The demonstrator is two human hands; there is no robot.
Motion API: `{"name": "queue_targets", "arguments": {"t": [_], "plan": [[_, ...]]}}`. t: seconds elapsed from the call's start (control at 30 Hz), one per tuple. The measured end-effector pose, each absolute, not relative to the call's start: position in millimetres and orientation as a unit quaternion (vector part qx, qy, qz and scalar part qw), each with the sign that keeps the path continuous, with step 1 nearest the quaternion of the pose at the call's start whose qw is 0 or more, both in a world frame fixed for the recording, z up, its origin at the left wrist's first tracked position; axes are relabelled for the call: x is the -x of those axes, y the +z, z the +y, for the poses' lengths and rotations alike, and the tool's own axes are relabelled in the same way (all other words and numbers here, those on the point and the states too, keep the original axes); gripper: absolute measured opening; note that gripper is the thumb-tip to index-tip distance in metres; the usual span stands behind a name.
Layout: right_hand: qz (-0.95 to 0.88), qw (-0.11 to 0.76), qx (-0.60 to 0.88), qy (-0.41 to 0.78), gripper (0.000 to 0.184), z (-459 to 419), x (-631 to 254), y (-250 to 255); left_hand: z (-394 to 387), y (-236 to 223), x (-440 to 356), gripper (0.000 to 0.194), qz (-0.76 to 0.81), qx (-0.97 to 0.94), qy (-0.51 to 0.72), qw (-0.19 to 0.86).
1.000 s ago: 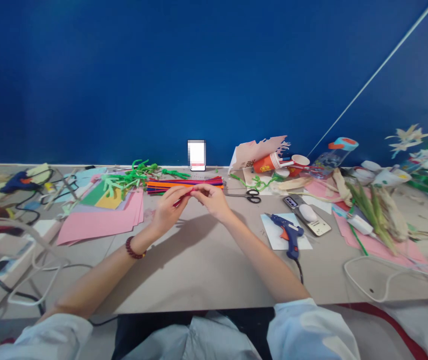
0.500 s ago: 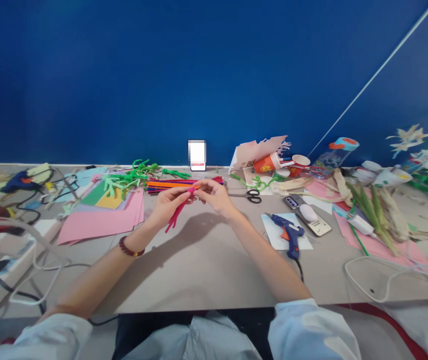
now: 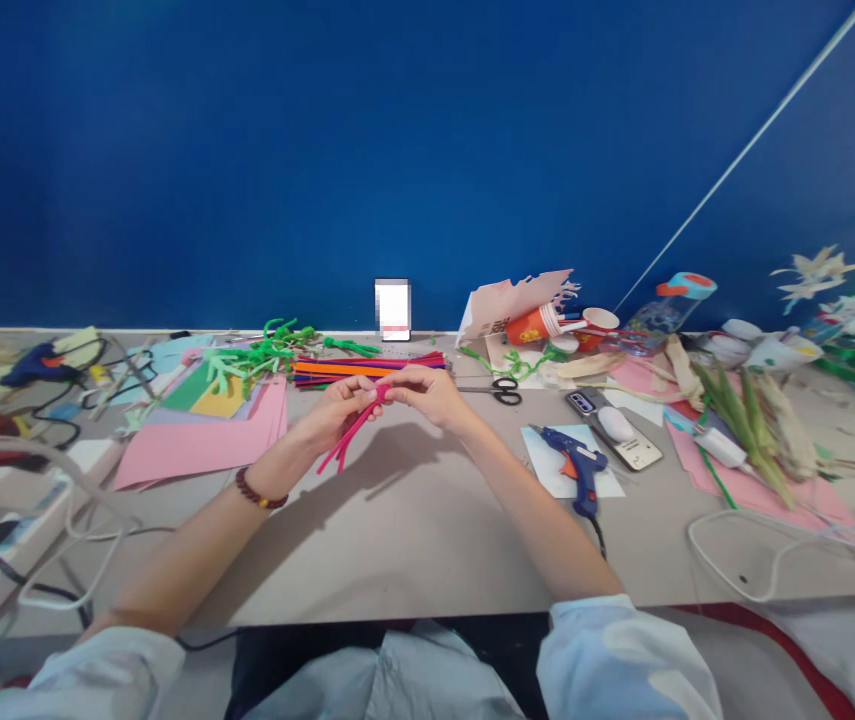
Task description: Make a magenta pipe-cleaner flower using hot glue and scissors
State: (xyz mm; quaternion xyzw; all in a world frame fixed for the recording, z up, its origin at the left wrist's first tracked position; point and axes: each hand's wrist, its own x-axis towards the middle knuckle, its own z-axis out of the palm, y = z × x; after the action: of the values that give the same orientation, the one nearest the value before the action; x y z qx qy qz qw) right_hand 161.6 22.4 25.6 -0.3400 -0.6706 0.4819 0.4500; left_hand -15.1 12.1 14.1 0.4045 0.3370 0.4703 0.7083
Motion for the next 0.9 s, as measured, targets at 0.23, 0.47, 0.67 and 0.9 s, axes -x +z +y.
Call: {"name": "queue_targets", "arguments": {"t": [0.23,0.47,0.67,0.9], "plan": [[-0.673,0.457,0.33,0.479,0.018,21,-160,23,10,22,17,0.026,0.353,-0.399,0.437,0.724],[-0.645,0.48,0.378,0.459,0.015,19,-154,21,7,22,15,0.033,0.384,-0.557,0.475,0.563],[-0.602,0.484,0.375,0.512,0.017,21,-150,19,-3,20,8,0.03,0.406,-0.604,0.549,0.411],[-0.636,0.514,0.358,0.45,0.017,19,-153,21,-4,18,11,0.023,0.408,-0.649,0.534,0.357]]}}
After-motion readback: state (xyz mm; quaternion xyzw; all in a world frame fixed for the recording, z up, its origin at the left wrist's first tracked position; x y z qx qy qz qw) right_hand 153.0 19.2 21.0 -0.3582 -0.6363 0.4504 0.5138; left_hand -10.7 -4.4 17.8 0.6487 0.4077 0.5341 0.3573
